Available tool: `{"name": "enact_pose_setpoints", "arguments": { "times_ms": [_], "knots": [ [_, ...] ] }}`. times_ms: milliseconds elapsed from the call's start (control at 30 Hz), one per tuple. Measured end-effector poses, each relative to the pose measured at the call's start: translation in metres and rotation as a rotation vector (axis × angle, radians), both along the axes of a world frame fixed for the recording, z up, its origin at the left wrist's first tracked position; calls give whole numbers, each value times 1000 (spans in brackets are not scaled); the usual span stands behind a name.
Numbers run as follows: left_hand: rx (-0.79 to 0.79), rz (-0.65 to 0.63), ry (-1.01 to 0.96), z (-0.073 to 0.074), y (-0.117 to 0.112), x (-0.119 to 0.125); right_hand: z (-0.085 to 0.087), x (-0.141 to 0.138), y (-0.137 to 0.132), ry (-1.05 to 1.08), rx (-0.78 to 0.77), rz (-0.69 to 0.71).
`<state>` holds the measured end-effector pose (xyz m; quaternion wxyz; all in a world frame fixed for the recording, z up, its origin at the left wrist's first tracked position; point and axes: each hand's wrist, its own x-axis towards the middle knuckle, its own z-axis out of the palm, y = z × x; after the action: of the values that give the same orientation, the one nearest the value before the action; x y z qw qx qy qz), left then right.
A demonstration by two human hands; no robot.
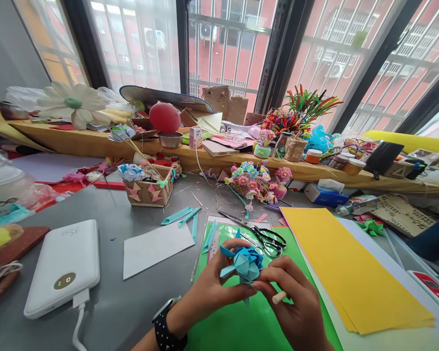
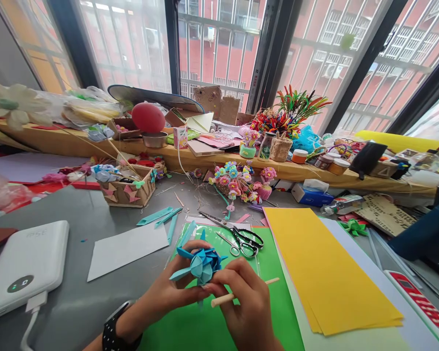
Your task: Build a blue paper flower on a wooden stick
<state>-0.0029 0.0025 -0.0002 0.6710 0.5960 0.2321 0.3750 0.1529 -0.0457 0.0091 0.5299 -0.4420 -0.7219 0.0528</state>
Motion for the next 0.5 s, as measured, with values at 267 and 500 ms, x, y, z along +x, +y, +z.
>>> {"name": "enact_pose_setpoints", "arguments": {
  "times_ms": [267, 500],
  "knots": [
    [26, 2, -31, -10, 3, 1, 1, -2, 2, -34, -7, 1],
    [8, 17, -66, -14, 5, 3, -5, -1, 3, -31, -25, -37]
  ]
}}
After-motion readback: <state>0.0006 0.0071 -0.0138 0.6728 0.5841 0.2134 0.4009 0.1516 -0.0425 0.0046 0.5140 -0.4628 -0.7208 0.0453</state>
